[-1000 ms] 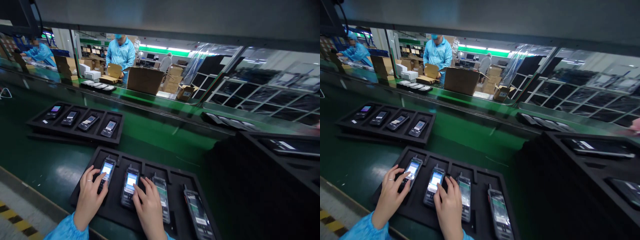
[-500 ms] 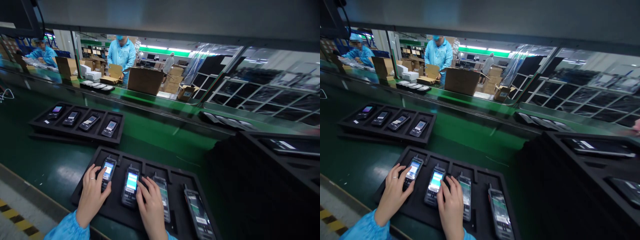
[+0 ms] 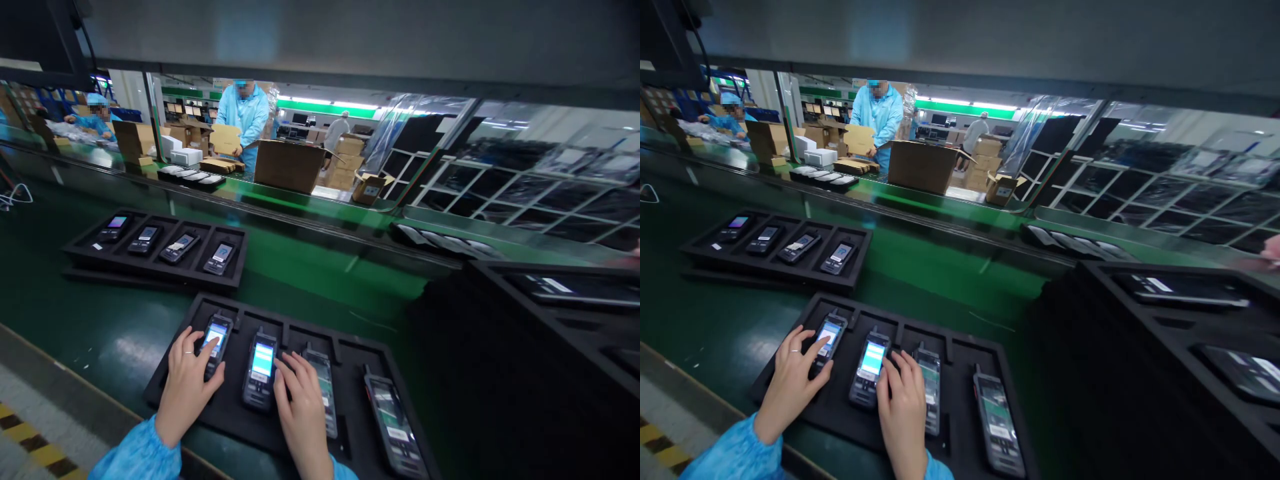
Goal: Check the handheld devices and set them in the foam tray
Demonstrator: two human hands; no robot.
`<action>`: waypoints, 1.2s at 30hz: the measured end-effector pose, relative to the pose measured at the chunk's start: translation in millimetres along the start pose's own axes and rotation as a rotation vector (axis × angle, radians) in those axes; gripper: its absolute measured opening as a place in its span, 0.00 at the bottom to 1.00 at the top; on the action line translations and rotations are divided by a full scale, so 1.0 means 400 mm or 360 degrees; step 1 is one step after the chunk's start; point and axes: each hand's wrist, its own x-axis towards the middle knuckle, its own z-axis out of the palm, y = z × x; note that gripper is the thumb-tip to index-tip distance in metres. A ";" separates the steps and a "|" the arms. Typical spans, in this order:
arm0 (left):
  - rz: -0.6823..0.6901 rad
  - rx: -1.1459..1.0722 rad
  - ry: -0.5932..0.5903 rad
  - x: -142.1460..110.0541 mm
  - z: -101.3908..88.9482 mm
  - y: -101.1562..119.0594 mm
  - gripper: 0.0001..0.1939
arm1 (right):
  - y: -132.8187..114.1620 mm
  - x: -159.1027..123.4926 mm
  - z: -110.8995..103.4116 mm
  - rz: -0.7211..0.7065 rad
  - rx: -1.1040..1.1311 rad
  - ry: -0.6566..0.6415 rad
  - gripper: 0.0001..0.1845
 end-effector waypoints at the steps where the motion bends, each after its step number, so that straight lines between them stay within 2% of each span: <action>1: -0.0012 -0.0007 0.0006 -0.001 -0.001 0.000 0.18 | 0.000 0.000 0.000 -0.0001 0.0000 0.0007 0.14; 7: -0.0027 -0.0022 0.0008 -0.002 -0.002 0.006 0.19 | -0.008 0.001 0.005 -0.0016 0.0000 0.0021 0.15; 10: -0.0045 -0.0052 0.0005 0.000 0.002 0.002 0.18 | 0.007 0.010 -0.016 -0.0040 0.0020 0.0079 0.14; 13: -0.0070 -0.0118 0.0033 0.002 0.004 -0.013 0.18 | 0.068 0.006 -0.086 0.0062 -0.0051 0.0257 0.15; 16: -0.0095 -0.0185 0.0122 0.004 0.000 -0.008 0.18 | 0.164 -0.041 -0.185 0.0398 -0.0306 0.0425 0.26; 18: -0.0091 -0.0258 0.0170 0.001 -0.002 0.034 0.17 | 0.222 -0.092 -0.237 0.0618 -0.0456 0.0420 0.34; 20: 0.0005 -0.0398 0.0094 -0.006 0.001 0.116 0.17 | 0.260 -0.146 -0.265 0.0724 -0.0522 0.0375 0.38; 23: 0.0277 -0.0621 -0.0198 -0.028 0.017 0.274 0.19 | 0.277 -0.203 -0.267 0.0720 -0.0522 0.0325 0.38; 26: 0.0432 -0.0645 -0.0310 -0.048 0.042 0.393 0.20 | 0.277 -0.227 -0.257 0.0695 -0.0606 0.0288 0.39; 29: 0.0483 -0.0556 -0.0236 -0.055 0.060 0.431 0.18 | 0.280 -0.240 -0.262 0.0735 -0.0667 0.0263 0.39; 33: 0.0491 -0.0442 -0.0097 -0.055 0.063 0.422 0.15 | 0.273 -0.268 -0.277 0.0743 -0.0595 0.0298 0.34; 36: 0.0508 -0.0395 -0.0024 -0.055 0.056 0.421 0.14 | 0.250 -0.287 -0.281 0.0635 -0.0612 0.0322 0.29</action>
